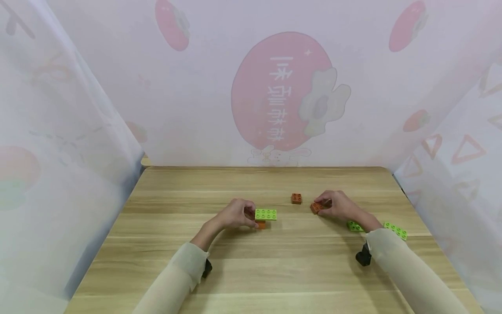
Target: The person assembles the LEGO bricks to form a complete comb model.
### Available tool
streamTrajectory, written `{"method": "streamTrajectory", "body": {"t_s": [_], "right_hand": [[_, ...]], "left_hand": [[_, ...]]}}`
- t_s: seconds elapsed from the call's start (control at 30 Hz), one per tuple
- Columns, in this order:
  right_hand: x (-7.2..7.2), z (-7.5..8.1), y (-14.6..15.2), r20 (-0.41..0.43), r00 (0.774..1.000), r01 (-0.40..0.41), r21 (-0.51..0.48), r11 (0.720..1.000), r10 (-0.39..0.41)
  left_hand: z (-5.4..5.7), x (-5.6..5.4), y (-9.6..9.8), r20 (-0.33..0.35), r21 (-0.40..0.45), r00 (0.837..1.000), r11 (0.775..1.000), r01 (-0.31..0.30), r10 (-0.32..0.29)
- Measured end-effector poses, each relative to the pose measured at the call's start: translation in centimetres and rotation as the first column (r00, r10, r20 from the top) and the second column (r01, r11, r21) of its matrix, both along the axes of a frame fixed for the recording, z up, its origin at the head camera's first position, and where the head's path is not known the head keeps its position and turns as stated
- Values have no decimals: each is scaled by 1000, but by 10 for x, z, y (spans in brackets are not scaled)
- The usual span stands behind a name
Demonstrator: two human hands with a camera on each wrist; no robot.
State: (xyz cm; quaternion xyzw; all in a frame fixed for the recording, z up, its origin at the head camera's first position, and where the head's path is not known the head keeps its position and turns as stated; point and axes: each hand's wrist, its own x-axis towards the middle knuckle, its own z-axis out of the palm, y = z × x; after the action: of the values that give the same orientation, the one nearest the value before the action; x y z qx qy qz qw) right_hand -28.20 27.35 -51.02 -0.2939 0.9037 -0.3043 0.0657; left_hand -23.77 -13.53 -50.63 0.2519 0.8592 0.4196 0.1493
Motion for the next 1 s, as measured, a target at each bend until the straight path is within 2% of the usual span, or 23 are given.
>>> {"method": "streamTrajectory", "body": {"t_s": [0.57, 0.87, 1.0], "right_hand": [[7, 6, -4, -32, 999, 25, -98, 995, -29], [11, 12, -18, -104, 994, 2, -131, 991, -15], [15, 17, -24, -85, 996, 2, -152, 988, -15]], "left_hand": [[1, 0, 1, -1, -8, 1000, 1000, -2, 2], [3, 1, 1, -11, -3, 1000, 1000, 3, -3], [2, 0, 2, -16, -8, 1000, 1000, 8, -8]]}}
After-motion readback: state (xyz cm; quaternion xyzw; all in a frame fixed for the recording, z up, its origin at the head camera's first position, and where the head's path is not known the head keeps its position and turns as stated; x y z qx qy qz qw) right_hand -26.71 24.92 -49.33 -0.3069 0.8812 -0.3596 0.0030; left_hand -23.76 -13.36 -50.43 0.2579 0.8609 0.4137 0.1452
